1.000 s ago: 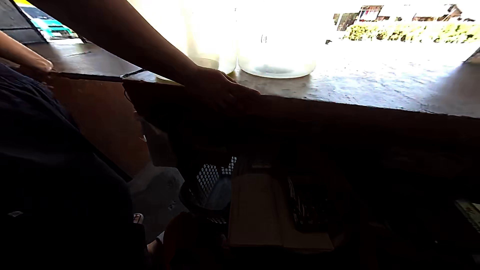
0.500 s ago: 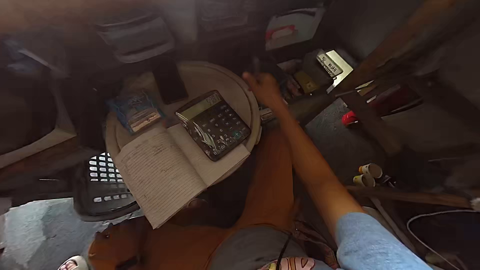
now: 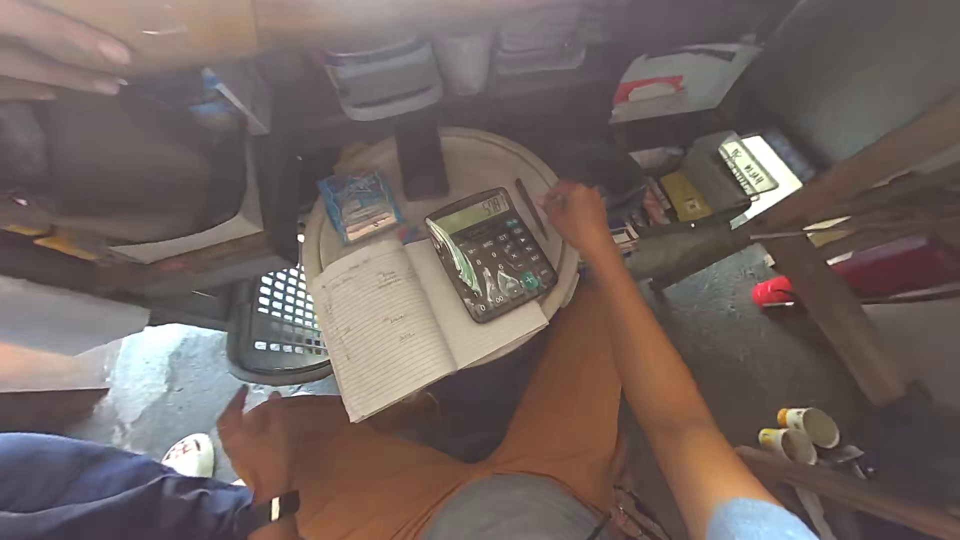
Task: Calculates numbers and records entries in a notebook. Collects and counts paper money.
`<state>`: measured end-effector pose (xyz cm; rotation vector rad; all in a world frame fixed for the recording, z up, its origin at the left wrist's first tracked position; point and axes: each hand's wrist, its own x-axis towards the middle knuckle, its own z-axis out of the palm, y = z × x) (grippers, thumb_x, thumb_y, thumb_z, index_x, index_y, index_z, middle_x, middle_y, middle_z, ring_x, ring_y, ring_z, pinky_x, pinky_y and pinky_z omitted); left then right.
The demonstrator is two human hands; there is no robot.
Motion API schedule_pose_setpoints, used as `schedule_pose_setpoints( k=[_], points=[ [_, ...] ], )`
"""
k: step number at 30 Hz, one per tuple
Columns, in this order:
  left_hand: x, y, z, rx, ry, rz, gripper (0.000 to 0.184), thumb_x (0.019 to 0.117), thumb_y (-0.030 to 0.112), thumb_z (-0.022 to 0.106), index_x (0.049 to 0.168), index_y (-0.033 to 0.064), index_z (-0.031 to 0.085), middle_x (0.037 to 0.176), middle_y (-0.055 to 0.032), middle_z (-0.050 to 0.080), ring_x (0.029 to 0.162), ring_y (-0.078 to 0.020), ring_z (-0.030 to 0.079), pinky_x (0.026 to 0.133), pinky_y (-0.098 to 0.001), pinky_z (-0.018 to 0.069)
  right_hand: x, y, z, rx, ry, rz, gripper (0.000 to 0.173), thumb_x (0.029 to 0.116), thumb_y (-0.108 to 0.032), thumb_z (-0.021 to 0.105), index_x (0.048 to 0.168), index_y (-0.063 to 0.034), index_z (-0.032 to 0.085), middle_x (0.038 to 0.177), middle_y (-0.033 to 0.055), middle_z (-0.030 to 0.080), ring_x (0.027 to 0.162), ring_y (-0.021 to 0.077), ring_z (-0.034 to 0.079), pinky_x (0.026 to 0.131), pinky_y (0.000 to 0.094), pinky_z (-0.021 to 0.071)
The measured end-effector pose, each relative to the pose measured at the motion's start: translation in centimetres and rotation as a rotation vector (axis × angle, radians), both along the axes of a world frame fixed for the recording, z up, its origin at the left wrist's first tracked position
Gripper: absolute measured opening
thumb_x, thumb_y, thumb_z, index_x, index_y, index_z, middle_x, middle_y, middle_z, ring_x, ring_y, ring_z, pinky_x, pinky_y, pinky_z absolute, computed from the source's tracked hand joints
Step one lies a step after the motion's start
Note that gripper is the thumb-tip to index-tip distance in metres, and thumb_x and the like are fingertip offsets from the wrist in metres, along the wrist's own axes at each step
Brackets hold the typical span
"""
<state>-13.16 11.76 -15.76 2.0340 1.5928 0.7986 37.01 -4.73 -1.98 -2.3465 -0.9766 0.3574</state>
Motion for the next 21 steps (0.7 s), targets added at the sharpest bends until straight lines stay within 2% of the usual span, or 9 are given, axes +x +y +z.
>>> schedule_pose_setpoints(
  k=[2,5,7,9,11,13,15,18,21],
  points=[
    [3.5,-2.3,4.7,0.22,-0.217,-0.056,0.053,0.1014,0.018,0.056,0.14,-0.0169,0.046,0.146,-0.039,0.044,0.142,-0.0419,0.042,0.118,-0.0445,0.0351,-1.7,-1.9,-0.4,0.025,0.029,0.051,0.033,0.1079,-0.023,0.052,0.121,0.0027,0.069,0.109,0.0258,0.071,0.103,0.0429,0.069,0.094,0.0626,0.0508],
    [10.0,-6.4,10.4,0.376,-0.334,-0.299,0.045,0.1012,0.017,0.056,0.13,-0.0166,0.055,0.137,-0.0337,0.055,0.134,-0.0299,0.052,0.111,-0.0364,0.043,-4.5,-3.3,-1.6,0.052,0.037,0.099,0.032,0.1095,-0.017,0.048,0.13,0.0008,0.066,0.115,0.0277,0.069,0.107,0.0465,0.067,0.093,0.0643,0.0498],
    [14.2,-8.3,12.0,0.354,-0.317,-0.51,0.038,0.1002,0.018,0.058,0.125,-0.0108,0.064,0.133,-0.0274,0.061,0.13,-0.0295,0.057,0.11,-0.042,0.0432,-5.7,-3.4,-1.2,0.042,0.044,0.077,0.034,0.11,-0.016,0.046,0.137,-0.003,0.063,0.117,0.0273,0.069,0.108,0.0473,0.066,0.092,0.0657,0.049],
    [17.4,-9.2,12.0,0.326,-0.205,-0.654,0.037,0.1001,0.023,0.058,0.126,-0.0029,0.067,0.132,-0.0197,0.066,0.127,-0.0322,0.06,0.112,-0.0548,0.0393,-6.6,-3.5,-0.3,-0.005,0.014,0.075,0.035,0.1101,-0.016,0.045,0.139,-0.0055,0.062,0.114,0.0276,0.07,0.103,0.0485,0.067,0.087,0.0667,0.0499],
    [19.2,-9.3,11.1,0.315,-0.052,-0.702,0.039,0.0985,0.026,0.06,0.129,0.0025,0.068,0.13,-0.0166,0.068,0.121,-0.0357,0.064,0.104,-0.0617,0.0433,-7.0,-3.2,0.1,-0.051,-0.058,0.086,0.036,0.1087,-0.011,0.046,0.141,-0.0078,0.061,0.118,0.0267,0.069,0.105,0.0479,0.067,0.087,0.0655,0.0512],
    [19.8,-9.0,10.2,0.294,0.022,-0.685,0.038,0.095,0.024,0.064,0.126,0.0029,0.07,0.118,-0.0185,0.071,0.108,-0.04,0.067,0.09,-0.0629,0.0479,-6.8,-2.9,-0.7,0.004,-0.182,0.111,0.041,0.1022,0.001,0.05,0.139,-0.0104,0.064,0.132,0.0243,0.062,0.114,0.0462,0.063,0.09,0.0623,0.0522],
    [19.8,-8.5,9.3,0.236,0.004,-0.68,0.035,0.0933,0.025,0.067,0.121,0.0046,0.073,0.112,-0.0184,0.07,0.101,-0.0406,0.065,0.082,-0.0608,0.0474,-6.5,-2.6,-1.7,0.087,-0.273,0.136,0.042,0.0971,0.007,0.052,0.131,-0.0107,0.07,0.143,0.0243,0.055,0.119,0.0486,0.058,0.088,0.0629,0.0507],
    [19.4,-8.3,8.0,0.191,-0.052,-0.665,0.03,0.0933,0.033,0.068,0.111,0.0111,0.079,0.113,-0.0141,0.067,0.103,-0.0359,0.061,0.083,-0.0569,0.0448,-6.2,-2.1,-2.7,0.089,-0.293,0.146,0.042,0.0944,0.009,0.055,0.125,-0.0118,0.073,0.144,0.0251,0.052,0.118,0.0488,0.057,0.087,0.0632,0.0494],
    [19.7,-8.4,7.5,0.185,-0.084,-0.639,0.032,0.0911,0.038,0.07,0.107,0.0116,0.08,0.113,-0.0145,0.066,0.103,-0.0365,0.06,0.084,-0.0569,0.0429,-6.3,-2.2,-2.6,0.141,-0.27,0.139,0.043,0.0941,0.011,0.053,0.127,-0.0098,0.072,0.144,0.0278,0.051,0.121,0.0494,0.056,0.092,0.0633,0.0486]
  ],
)
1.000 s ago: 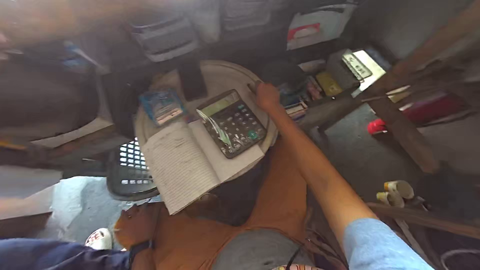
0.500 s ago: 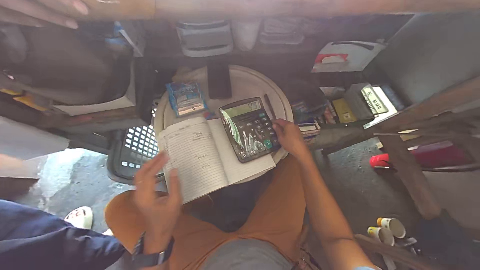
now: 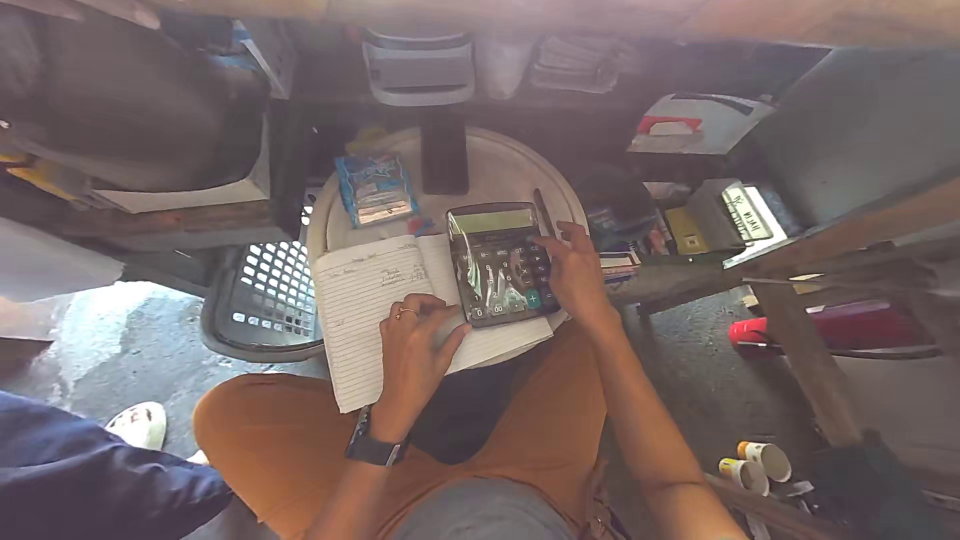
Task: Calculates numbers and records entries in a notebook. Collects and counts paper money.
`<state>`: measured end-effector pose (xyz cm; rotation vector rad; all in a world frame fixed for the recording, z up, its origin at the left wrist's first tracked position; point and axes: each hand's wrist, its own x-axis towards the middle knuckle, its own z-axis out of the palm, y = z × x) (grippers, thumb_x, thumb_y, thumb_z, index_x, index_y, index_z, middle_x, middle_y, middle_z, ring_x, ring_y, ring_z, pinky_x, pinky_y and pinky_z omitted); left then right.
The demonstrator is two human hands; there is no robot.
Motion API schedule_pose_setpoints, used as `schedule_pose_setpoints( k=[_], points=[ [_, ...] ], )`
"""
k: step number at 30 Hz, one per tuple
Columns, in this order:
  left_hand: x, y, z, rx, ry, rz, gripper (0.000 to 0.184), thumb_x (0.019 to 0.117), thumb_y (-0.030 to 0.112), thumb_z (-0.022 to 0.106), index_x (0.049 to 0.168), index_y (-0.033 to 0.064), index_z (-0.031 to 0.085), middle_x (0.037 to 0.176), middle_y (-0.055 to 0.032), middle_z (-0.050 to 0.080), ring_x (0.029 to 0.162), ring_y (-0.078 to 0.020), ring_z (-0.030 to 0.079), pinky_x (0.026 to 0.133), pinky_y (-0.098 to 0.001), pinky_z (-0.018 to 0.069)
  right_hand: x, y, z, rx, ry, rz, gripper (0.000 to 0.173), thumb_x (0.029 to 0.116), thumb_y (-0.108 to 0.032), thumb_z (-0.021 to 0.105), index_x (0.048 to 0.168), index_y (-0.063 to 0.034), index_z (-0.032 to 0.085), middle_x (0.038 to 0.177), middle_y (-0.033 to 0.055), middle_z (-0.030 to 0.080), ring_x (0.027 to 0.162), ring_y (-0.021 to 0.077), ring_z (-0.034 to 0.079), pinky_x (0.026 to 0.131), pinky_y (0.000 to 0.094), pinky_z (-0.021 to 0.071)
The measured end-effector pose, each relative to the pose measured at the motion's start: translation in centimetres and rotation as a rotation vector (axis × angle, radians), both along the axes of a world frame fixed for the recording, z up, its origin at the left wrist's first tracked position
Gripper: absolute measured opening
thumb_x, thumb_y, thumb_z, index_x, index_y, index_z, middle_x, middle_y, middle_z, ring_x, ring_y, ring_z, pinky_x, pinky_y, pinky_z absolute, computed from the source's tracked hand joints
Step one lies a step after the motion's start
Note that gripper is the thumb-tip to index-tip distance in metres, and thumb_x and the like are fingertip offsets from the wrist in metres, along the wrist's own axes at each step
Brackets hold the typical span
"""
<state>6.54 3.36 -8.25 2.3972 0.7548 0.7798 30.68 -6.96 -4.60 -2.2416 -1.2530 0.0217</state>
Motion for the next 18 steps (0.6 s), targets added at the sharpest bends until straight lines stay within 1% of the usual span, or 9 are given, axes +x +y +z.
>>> schedule_pose_setpoints(
  k=[2,3,6,8,9,11,14,15,18],
  points=[
    [0.2,-0.1,-0.1,-0.028,-0.029,0.011,0.032,0.0881,0.036,0.074,0.107,0.0106,0.08,0.112,-0.0155,0.066,0.102,-0.0363,0.059,0.084,-0.0564,0.0415,-1.2,-1.4,0.9,0.07,-0.018,0.03,0.044,0.0946,0.01,0.052,0.131,-0.0089,0.068,0.147,0.0261,0.049,0.125,0.0469,0.054,0.096,0.0602,0.0496],
    [0.2,-0.1,-0.1,-0.038,-0.041,0.014,0.032,0.0867,0.035,0.076,0.107,0.0103,0.08,0.111,-0.0158,0.065,0.101,-0.036,0.059,0.084,-0.0562,0.0415,-2.1,-2.0,1.1,0.123,-0.029,0.037,0.042,0.0946,0.009,0.051,0.129,-0.0076,0.07,0.144,0.0261,0.051,0.123,0.0457,0.055,0.096,0.0581,0.0499],
    [0.2,-0.3,0.0,-0.085,-0.066,0.018,0.031,0.0844,0.031,0.079,0.106,0.0087,0.079,0.111,-0.0165,0.065,0.103,-0.0367,0.058,0.085,-0.0568,0.041,-5.7,-3.3,0.6,0.196,-0.075,0.054,0.036,0.0877,0.007,0.056,0.109,-0.0105,0.078,0.132,0.026,0.057,0.116,0.0449,0.056,0.091,0.0554,0.0507],
    [0.3,-0.3,0.0,-0.091,-0.071,0.021,0.032,0.0837,0.032,0.08,0.105,0.0085,0.079,0.111,-0.0158,0.064,0.103,-0.036,0.058,0.085,-0.056,0.041,-8.0,-3.3,-0.1,0.18,-0.104,0.076,0.036,0.0846,0.006,0.06,0.104,-0.0159,0.081,0.132,0.0261,0.057,0.118,0.0471,0.053,0.092,0.058,0.0482],
    [0.4,-0.4,0.0,-0.099,-0.07,0.023,0.033,0.0838,0.033,0.08,0.106,0.0083,0.078,0.111,-0.0155,0.064,0.104,-0.0355,0.057,0.086,-0.0556,0.0403,-8.8,-3.1,-0.3,0.169,-0.116,0.083,0.037,0.0847,0.006,0.061,0.105,-0.0177,0.081,0.134,0.0264,0.057,0.122,0.049,0.051,0.096,0.0614,0.045],
    [0.4,-0.3,0.0,-0.102,-0.069,0.029,0.034,0.0835,0.034,0.08,0.106,0.0089,0.078,0.111,-0.0137,0.064,0.104,-0.0337,0.057,0.086,-0.0539,0.0402,-9.7,-2.4,-0.2,0.155,-0.141,0.089,0.041,0.0838,0.008,0.061,0.107,-0.0193,0.08,0.138,0.0266,0.056,0.132,0.0529,0.045,0.105,0.0711,0.0347],
    [0.5,-0.4,-0.2,-0.106,-0.092,0.039,0.034,0.0824,0.033,0.081,0.106,0.0091,0.078,0.112,-0.0135,0.064,0.104,-0.0334,0.058,0.087,-0.0543,0.0406,-10.1,-1.2,-0.4,0.119,-0.152,0.099,0.045,0.0808,0.01,0.063,0.109,-0.02,0.08,0.143,0.0257,0.053,0.139,0.055,0.038,0.109,0.0785,0.0235],
    [0.5,-0.4,-0.3,-0.107,-0.097,0.043,0.034,0.0819,0.033,0.081,0.105,0.0091,0.078,0.112,-0.0136,0.065,0.104,-0.0335,0.058,0.087,-0.0544,0.0405,-10.1,-0.8,-0.7,0.106,-0.157,0.101,0.044,0.0809,0.01,0.063,0.108,-0.0197,0.08,0.143,0.0255,0.054,0.14,0.0555,0.038,0.108,0.0798,0.0219],
    [0.6,-0.5,-0.3,-0.102,-0.099,0.051,0.034,0.0818,0.034,0.081,0.105,0.0086,0.078,0.112,-0.014,0.065,0.103,-0.0342,0.058,0.086,-0.0545,0.0408,-9.6,-0.4,-0.5,0.083,-0.166,0.083,0.038,0.0851,0.006,0.062,0.109,-0.019,0.079,0.141,0.0253,0.055,0.137,0.0555,0.04,0.106,0.0798,0.0248]
  ],
)
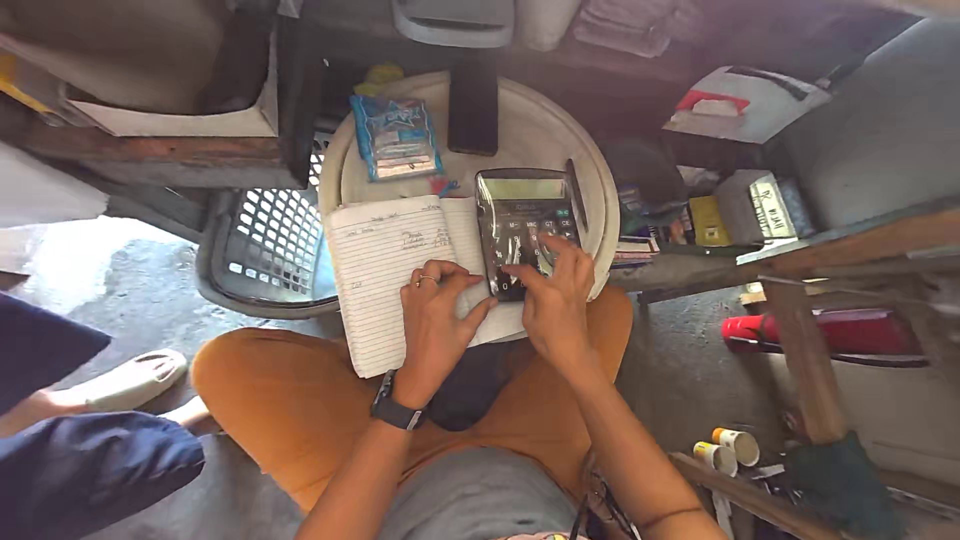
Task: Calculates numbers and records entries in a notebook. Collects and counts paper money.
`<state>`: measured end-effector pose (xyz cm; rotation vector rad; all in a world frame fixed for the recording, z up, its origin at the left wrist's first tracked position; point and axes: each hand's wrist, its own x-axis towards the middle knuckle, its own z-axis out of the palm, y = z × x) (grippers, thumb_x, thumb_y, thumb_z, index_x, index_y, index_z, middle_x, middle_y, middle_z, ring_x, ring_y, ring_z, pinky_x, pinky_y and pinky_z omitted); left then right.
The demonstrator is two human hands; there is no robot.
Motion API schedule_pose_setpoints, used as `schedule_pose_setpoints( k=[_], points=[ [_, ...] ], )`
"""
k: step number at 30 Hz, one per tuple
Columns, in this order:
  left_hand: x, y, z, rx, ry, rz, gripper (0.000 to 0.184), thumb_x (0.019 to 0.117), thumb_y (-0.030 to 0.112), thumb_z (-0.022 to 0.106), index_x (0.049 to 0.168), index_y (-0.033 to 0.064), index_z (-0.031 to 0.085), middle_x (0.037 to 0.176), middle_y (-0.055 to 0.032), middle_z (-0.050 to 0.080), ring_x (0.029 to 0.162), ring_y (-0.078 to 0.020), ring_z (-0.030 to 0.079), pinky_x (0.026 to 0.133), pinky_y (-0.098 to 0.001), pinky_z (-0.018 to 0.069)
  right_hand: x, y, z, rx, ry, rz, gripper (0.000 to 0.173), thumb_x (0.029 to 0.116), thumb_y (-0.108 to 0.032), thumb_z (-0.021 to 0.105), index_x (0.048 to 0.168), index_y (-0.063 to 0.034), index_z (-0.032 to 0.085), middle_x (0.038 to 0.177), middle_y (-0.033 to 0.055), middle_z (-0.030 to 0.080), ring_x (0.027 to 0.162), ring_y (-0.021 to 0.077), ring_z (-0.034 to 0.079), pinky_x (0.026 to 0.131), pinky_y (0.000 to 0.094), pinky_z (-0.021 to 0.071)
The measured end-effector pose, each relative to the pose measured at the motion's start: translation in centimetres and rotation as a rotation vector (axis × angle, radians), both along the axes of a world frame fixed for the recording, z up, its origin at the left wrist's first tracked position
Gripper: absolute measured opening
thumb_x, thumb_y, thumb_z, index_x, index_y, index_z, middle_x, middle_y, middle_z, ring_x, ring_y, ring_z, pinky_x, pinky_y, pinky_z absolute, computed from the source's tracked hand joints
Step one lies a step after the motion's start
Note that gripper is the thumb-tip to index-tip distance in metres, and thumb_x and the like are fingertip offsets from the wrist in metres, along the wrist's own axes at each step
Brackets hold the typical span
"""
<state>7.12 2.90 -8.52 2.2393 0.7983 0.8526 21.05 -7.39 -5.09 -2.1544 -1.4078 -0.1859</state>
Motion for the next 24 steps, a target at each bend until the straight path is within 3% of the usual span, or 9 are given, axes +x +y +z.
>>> schedule_pose_setpoints(
  k=[5,7,9,12,15,19,22,24],
  points=[
    [-0.1,0.0,-0.2,-0.001,-0.003,-0.005,0.034,0.0821,0.036,0.079,0.104,0.0096,0.078,0.112,-0.0127,0.065,0.105,-0.034,0.058,0.087,-0.055,0.0403,1.6,0.2,0.0,-0.028,0.023,-0.064,0.039,0.0881,0.005,0.061,0.112,-0.0188,0.079,0.143,0.0249,0.052,0.139,0.055,0.038,0.107,0.081,0.0213],
    [-0.1,0.0,-0.4,-0.006,-0.005,0.001,0.035,0.0823,0.037,0.079,0.103,0.0098,0.078,0.112,-0.0122,0.065,0.105,-0.0335,0.057,0.087,-0.0546,0.04,2.2,-0.4,0.1,0.0,0.065,-0.097,0.04,0.0897,0.004,0.058,0.113,-0.0202,0.079,0.143,0.0222,0.053,0.134,0.0511,0.044,0.105,0.0741,0.0313],
    [-0.3,0.0,-0.5,-0.009,-0.02,-0.001,0.034,0.0844,0.037,0.077,0.105,0.0094,0.078,0.113,-0.0118,0.065,0.106,-0.0323,0.057,0.088,-0.0536,0.04,3.4,-1.8,0.2,0.042,0.101,-0.177,0.04,0.0935,0.001,0.056,0.123,-0.0182,0.075,0.143,0.0208,0.054,0.123,0.0459,0.051,0.094,0.062,0.0444],
    [-0.8,0.3,-0.6,-0.012,-0.08,-0.021,0.036,0.0897,0.032,0.072,0.114,0.0064,0.075,0.117,-0.0128,0.065,0.11,-0.0299,0.057,0.093,-0.0515,0.0408,5.6,-3.6,-0.5,0.073,0.333,-0.267,0.042,0.1032,-0.002,0.043,0.141,-0.0061,0.06,0.139,0.0207,0.06,0.125,0.0421,0.056,0.098,0.0603,0.0465],
    [-1.3,0.6,-0.8,0.014,-0.069,-0.046,0.035,0.0939,0.027,0.066,0.119,0.0044,0.074,0.123,-0.0155,0.063,0.114,-0.0304,0.056,0.096,-0.0501,0.0421,6.7,-3.8,-1.0,0.115,0.563,-0.213,0.042,0.1091,-0.007,0.034,0.147,-0.002,0.052,0.131,0.0183,0.068,0.12,0.0315,0.066,0.101,0.051,0.0509],
    [-1.5,0.6,-0.9,0.052,-0.004,-0.07,0.03,0.0981,0.029,0.059,0.114,0.0119,0.079,0.128,-0.0173,0.062,0.116,-0.035,0.053,0.093,-0.0541,0.0391,6.6,-2.7,-0.6,0.106,0.569,-0.179,0.042,0.1103,-0.009,0.033,0.148,-0.0086,0.052,0.127,0.0156,0.07,0.109,0.0338,0.068,0.086,0.056,0.0519],
    [-1.4,0.6,-0.9,0.043,-0.021,-0.052,0.029,0.0977,0.028,0.059,0.11,0.0121,0.079,0.127,-0.0178,0.061,0.117,-0.0347,0.053,0.095,-0.054,0.0376,6.9,-1.8,-0.9,0.078,0.465,-0.146,0.042,0.1074,-0.004,0.037,0.145,-0.0059,0.056,0.128,0.0167,0.07,0.115,0.038,0.066,0.093,0.0634,0.0485],
    [-1.5,0.6,-1.0,0.02,-0.048,-0.044,0.029,0.0965,0.027,0.061,0.11,0.0092,0.078,0.127,-0.0173,0.061,0.118,-0.0328,0.052,0.099,-0.0523,0.0368,5.8,-2.2,-0.1,-0.01,0.286,-0.158,0.045,0.1037,0.0,0.043,0.145,-0.0116,0.059,0.137,0.0163,0.063,0.127,0.04,0.057,0.1,0.0654,0.0416]
  ],
)
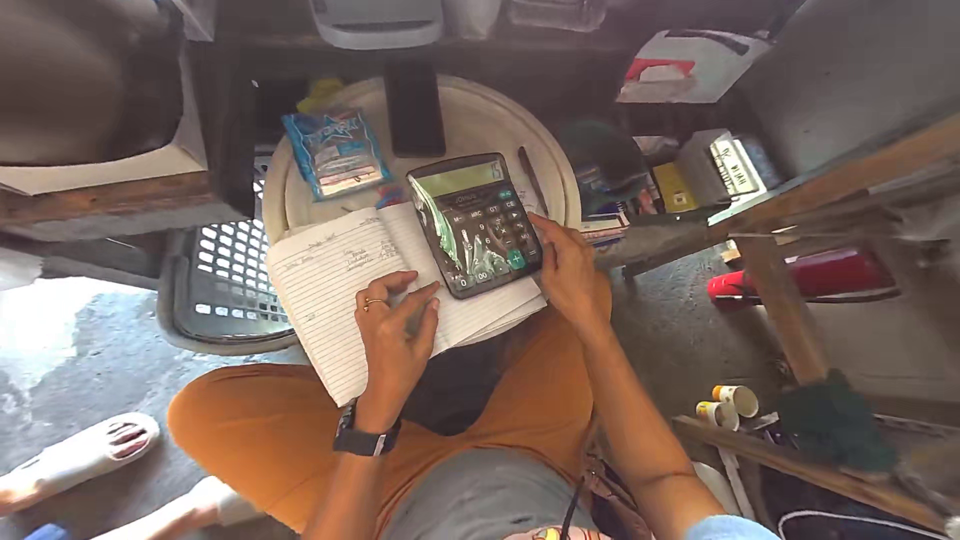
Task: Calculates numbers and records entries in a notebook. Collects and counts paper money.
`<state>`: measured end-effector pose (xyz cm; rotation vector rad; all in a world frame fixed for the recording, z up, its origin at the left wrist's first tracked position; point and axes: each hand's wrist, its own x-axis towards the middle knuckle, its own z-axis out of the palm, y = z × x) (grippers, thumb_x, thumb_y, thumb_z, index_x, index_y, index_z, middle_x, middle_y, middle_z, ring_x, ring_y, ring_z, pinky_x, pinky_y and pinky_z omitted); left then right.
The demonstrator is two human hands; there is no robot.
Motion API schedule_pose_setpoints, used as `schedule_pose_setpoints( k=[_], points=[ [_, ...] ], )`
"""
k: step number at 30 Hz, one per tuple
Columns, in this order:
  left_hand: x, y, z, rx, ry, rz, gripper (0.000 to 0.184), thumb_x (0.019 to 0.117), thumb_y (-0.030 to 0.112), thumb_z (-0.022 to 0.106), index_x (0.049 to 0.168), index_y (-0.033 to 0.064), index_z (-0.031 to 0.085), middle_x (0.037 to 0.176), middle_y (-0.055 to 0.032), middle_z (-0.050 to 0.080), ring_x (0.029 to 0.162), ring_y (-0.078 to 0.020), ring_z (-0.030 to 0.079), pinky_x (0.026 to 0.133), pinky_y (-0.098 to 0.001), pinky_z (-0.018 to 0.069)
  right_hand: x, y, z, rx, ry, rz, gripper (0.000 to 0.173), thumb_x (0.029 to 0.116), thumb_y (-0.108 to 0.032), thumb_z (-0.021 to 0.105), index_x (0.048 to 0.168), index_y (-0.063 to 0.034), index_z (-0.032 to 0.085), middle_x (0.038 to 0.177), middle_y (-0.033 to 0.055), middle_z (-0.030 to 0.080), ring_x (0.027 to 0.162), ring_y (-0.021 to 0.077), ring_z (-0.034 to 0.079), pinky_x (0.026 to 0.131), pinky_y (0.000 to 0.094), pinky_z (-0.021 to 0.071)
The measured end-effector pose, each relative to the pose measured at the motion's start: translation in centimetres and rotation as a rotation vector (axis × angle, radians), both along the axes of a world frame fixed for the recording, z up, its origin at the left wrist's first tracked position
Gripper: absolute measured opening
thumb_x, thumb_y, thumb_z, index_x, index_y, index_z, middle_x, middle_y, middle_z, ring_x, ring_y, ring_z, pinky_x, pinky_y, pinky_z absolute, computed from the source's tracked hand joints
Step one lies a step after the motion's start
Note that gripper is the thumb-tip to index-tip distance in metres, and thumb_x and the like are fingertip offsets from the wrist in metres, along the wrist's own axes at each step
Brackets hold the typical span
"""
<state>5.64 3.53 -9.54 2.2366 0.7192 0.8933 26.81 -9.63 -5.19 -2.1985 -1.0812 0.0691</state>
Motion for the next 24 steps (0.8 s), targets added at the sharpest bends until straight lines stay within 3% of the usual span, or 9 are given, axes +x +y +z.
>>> schedule_pose_setpoints(
  k=[2,5,10,12,14,17,20,21,24],
  points=[
    [-0.1,0.0,-0.1,-0.01,-0.026,0.006,0.029,0.0962,0.027,0.062,0.112,0.0071,0.077,0.128,-0.0162,0.061,0.119,-0.0299,0.053,0.102,-0.0491,0.0371,-1.0,-0.4,-0.1,-0.002,-0.192,0.022,0.043,0.0949,0.004,0.051,0.129,-0.0146,0.07,0.152,0.017,0.051,0.142,0.0441,0.043,0.105,0.0681,0.0343],
    [-0.1,0.1,-0.2,-0.016,-0.05,0.005,0.029,0.0962,0.027,0.064,0.112,0.0068,0.077,0.128,-0.0148,0.062,0.119,-0.0264,0.054,0.103,-0.0452,0.0377,-2.0,-0.5,-1.4,0.033,-0.324,0.023,0.037,0.087,0.007,0.056,0.108,-0.0153,0.077,0.153,0.0203,0.048,0.146,0.0508,0.034,0.107,0.0748,0.0273],
    [-0.3,1.2,0.0,0.008,-0.024,-0.048,0.03,0.0954,0.027,0.064,0.111,0.0041,0.076,0.127,-0.0167,0.063,0.117,-0.0275,0.054,0.102,-0.0442,0.0385,-1.9,-2.1,-1.0,0.049,-0.183,0.05,0.047,0.0896,0.007,0.054,0.126,-0.016,0.073,0.158,0.0215,0.042,0.143,0.05,0.039,0.106,0.0722,0.0337],
    [-0.9,1.9,0.4,-0.003,0.006,-0.092,0.032,0.096,0.026,0.065,0.114,0.001,0.075,0.129,-0.0196,0.062,0.121,-0.031,0.054,0.104,-0.0462,0.0398,-0.8,-4.0,-0.8,0.141,-0.105,0.002,0.048,0.0911,0.007,0.049,0.129,-0.0118,0.071,0.157,0.0208,0.043,0.136,0.0439,0.049,0.104,0.0612,0.0413],
    [-1.7,2.2,1.0,0.003,0.022,-0.123,0.035,0.0982,0.025,0.063,0.119,-0.0015,0.071,0.132,-0.0217,0.061,0.125,-0.0303,0.055,0.107,-0.044,0.0417,1.2,-6.9,-1.8,0.254,-0.07,-0.136,0.038,0.0941,0.007,0.047,0.122,-0.0016,0.071,0.149,0.0256,0.051,0.132,0.041,0.053,0.106,0.0516,0.0458],
    [-2.7,0.0,2.6,0.097,-0.034,-0.128,0.037,0.1012,0.021,0.06,0.123,-0.0081,0.066,0.126,-0.0266,0.062,0.118,-0.026,0.059,0.098,-0.037,0.0496,5.7,-13.2,-4.7,0.289,-0.049,-0.429,0.029,0.0997,0.0,0.05,0.12,0.0053,0.07,0.135,0.0278,0.061,0.125,0.0343,0.061,0.102,0.0397,0.0521],
    [-1.2,-5.3,3.9,0.077,-0.076,-0.333,0.024,0.1055,0.027,0.055,0.125,0.0172,0.065,0.124,0.0082,0.061,0.12,0.0027,0.054,0.101,-0.0166,0.0451,9.7,-18.9,-9.1,0.258,0.109,-0.66,0.031,0.1022,-0.007,0.053,0.128,0.0072,0.064,0.128,0.0275,0.064,0.112,0.0329,0.066,0.095,0.0412,0.0546],
    [0.1,-7.1,3.4,0.039,-0.06,-0.437,0.022,0.1053,0.029,0.055,0.123,0.0195,0.065,0.123,0.0112,0.061,0.119,0.0044,0.055,0.1,-0.015,0.0456,10.7,-20.1,-10.8,0.239,0.179,-0.71,0.032,0.1023,-0.007,0.054,0.129,0.0079,0.063,0.127,0.0278,0.064,0.111,0.0338,0.067,0.095,0.0422,0.0548],
    [4.5,-10.9,-0.5,-0.062,0.076,-0.65,0.027,0.1017,0.027,0.062,0.122,0.0105,0.068,0.12,-0.0055,0.068,0.118,-0.0103,0.06,0.103,-0.0266,0.0478,12.8,-21.4,-16.5,0.128,0.368,-0.753,0.035,0.1015,-0.007,0.057,0.132,0.0089,0.059,0.126,0.0277,0.065,0.113,0.0357,0.068,0.099,0.0453,0.0549]
  ],
)
